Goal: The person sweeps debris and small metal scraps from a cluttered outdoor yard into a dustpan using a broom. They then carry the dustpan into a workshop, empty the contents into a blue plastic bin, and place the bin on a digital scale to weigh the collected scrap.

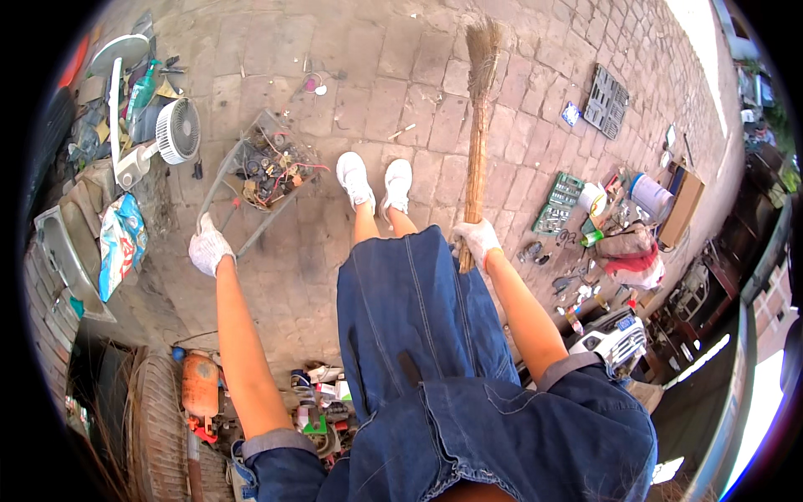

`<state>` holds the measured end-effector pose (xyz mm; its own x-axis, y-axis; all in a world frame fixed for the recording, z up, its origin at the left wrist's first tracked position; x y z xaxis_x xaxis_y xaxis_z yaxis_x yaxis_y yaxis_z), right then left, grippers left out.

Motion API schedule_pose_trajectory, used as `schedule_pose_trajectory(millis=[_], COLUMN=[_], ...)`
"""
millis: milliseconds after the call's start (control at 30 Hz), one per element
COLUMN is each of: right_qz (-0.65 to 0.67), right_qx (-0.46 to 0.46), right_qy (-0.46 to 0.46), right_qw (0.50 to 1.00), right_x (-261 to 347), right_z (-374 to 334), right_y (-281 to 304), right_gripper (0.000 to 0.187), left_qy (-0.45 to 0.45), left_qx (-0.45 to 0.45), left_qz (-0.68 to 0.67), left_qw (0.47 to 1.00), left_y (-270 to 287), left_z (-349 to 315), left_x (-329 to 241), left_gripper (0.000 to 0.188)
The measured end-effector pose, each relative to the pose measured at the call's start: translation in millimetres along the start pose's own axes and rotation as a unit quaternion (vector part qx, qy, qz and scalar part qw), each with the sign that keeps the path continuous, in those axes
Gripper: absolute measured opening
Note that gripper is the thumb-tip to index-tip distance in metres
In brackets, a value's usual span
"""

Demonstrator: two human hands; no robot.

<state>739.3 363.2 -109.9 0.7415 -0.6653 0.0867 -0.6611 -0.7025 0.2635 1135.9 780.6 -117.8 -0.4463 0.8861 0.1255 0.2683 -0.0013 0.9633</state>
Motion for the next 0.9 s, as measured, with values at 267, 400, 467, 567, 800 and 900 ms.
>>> schedule_pose_trajectory(millis=[267,400,467,567,800,900], right_qz=[-0.418,-0.256,-0.137,-0.069,-0.255,-0.435], right_qx=[0.016,0.084,0.092,0.057,-0.068,-0.078], right_qy=[-0.037,-0.117,-0.088,-0.048,0.107,0.084], right_qw=[0.908,0.956,0.982,0.995,0.959,0.893], right_x=[-37.4,-85.1,-72.2,-63.5,65.0,90.9], right_z=[96.8,22.1,-35.9,-72.3,76.9,122.1], right_y=[-68.4,-82.4,-74.5,-43.9,-1.4,-13.9], right_gripper=[0.02,0.015,0.02,0.032,0.019,0.014], left_qy=[0.006,0.015,0.013,0.011,0.018,-0.009], left_qx=[0.007,0.013,0.013,0.018,0.033,0.013], left_qz=[-0.014,-0.025,-0.007,-0.022,-0.038,-0.018], left_qw=[1.0,0.999,1.0,1.0,0.999,1.0], left_y=[1.9,9.4,6.9,4.1,1.1,2.9], left_z=[-6.4,-11.5,-5.0,-3.7,-6.0,-6.6], left_x=[-8.6,-10.2,-6.1,-4.7,-4.1,-13.7], left_gripper=[0.065,0.069,0.065,0.066,0.064,0.062])
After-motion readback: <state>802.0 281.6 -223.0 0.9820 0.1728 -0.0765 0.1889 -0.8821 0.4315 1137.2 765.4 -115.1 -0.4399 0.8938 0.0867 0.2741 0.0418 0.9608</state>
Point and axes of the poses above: each hand's wrist, its own z-axis towards the middle knuckle, its own y-axis out of the back of the hand, x = y × z, the point moved 6 cm from there along z, towards the middle knuckle
